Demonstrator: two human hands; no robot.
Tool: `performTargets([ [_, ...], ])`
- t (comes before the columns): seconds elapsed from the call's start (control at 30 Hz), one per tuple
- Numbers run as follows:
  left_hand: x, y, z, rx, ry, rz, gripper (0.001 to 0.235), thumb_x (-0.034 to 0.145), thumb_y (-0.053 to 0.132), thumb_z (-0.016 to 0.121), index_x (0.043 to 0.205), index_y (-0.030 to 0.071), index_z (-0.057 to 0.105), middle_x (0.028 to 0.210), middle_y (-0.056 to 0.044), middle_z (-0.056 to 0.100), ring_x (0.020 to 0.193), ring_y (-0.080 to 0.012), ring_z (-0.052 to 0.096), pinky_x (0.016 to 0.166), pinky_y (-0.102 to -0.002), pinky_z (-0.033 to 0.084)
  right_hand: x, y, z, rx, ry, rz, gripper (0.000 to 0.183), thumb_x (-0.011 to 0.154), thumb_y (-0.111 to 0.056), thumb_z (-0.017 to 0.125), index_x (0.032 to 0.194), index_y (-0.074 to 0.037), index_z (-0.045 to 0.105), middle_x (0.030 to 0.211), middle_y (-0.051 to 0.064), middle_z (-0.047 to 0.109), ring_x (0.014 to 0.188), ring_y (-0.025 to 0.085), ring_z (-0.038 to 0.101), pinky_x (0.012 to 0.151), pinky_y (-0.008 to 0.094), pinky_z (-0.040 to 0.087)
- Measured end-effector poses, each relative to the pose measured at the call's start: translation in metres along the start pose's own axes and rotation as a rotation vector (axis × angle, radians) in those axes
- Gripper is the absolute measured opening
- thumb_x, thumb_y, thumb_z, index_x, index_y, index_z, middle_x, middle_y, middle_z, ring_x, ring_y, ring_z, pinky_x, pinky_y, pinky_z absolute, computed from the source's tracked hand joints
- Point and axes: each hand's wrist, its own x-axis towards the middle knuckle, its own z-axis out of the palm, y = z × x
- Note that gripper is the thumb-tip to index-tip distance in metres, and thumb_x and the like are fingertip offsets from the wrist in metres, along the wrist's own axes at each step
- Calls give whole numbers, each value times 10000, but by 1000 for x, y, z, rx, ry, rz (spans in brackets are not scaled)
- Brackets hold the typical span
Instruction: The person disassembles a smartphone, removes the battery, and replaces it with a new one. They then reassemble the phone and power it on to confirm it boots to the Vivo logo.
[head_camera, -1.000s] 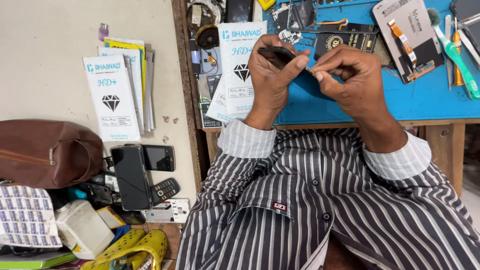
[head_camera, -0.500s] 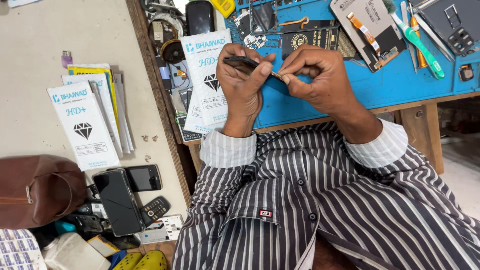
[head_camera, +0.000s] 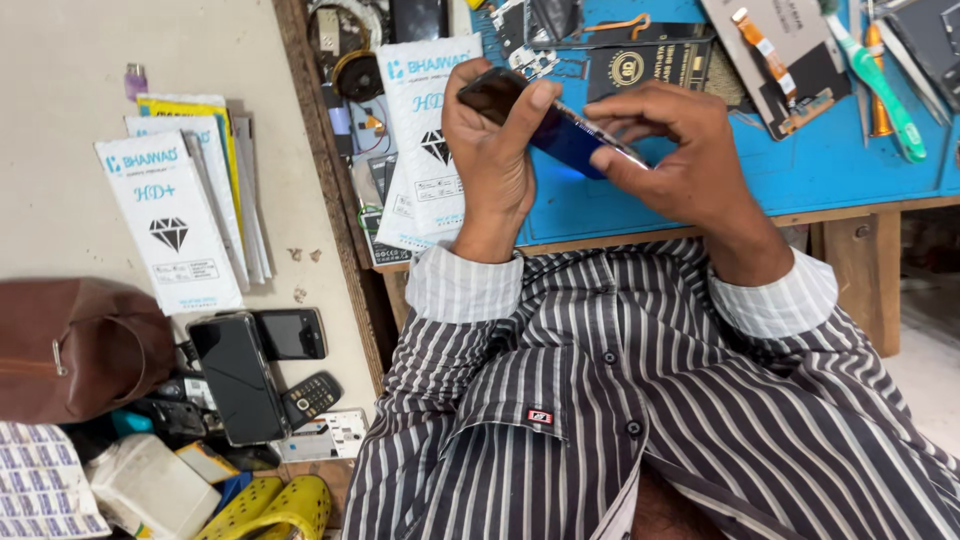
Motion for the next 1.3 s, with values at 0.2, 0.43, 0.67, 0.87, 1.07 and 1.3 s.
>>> performTargets([
  [0.2,6,8,1,17,-92,-56,517,1005,99,725,1432,-3,453,1178,-115,672,1042,-136,685,941,-262,588,-12,17,4,60,54,218,257,1033,-92,755,1252,31,701,1067,108,744,937,104,702,836,236,567],
  [0.43,6,23,5,102,-264,-105,594,1093,143,639,1559,39,285,1289,-137,661,1104,-104,686,886,-212,571,-20,33,1,644,139,281,309,1121,-163,677,1318,75,653,1142,108,745,987,109,705,915,229,563],
  [0.67,-1,5,6,442,-381,-66,470,1091,140,686,1495,29,473,1193,-141,723,947,-118,709,810,-228,592,-21,31,-2,684,269,266,299,1123,-151,696,1321,69,654,1141,121,743,978,123,708,893,228,565],
  [0.87,-6,-1,2,560,-445,-109,499,1093,138,677,1523,36,446,1115,-108,775,926,-119,763,797,-226,617,-23,30,-10,597,253,308,298,1117,-164,734,1258,84,647,1112,117,742,973,123,709,904,228,563],
  [1.07,-3,1,-5,446,-504,-100,409,1188,111,603,1536,8,415,1300,-156,706,1194,-140,689,1054,-258,577,-26,28,-20,306,76,323,459,1079,-136,726,1458,74,574,1034,109,723,826,92,668,705,206,548],
  [1.3,-1,0,-9,577,-492,-125,519,1170,129,605,1582,2,315,1399,-180,649,1270,-182,674,1074,-280,594,-26,35,-23,257,7,402,483,1064,-26,696,1482,103,491,1100,168,717,844,142,733,699,249,627],
])
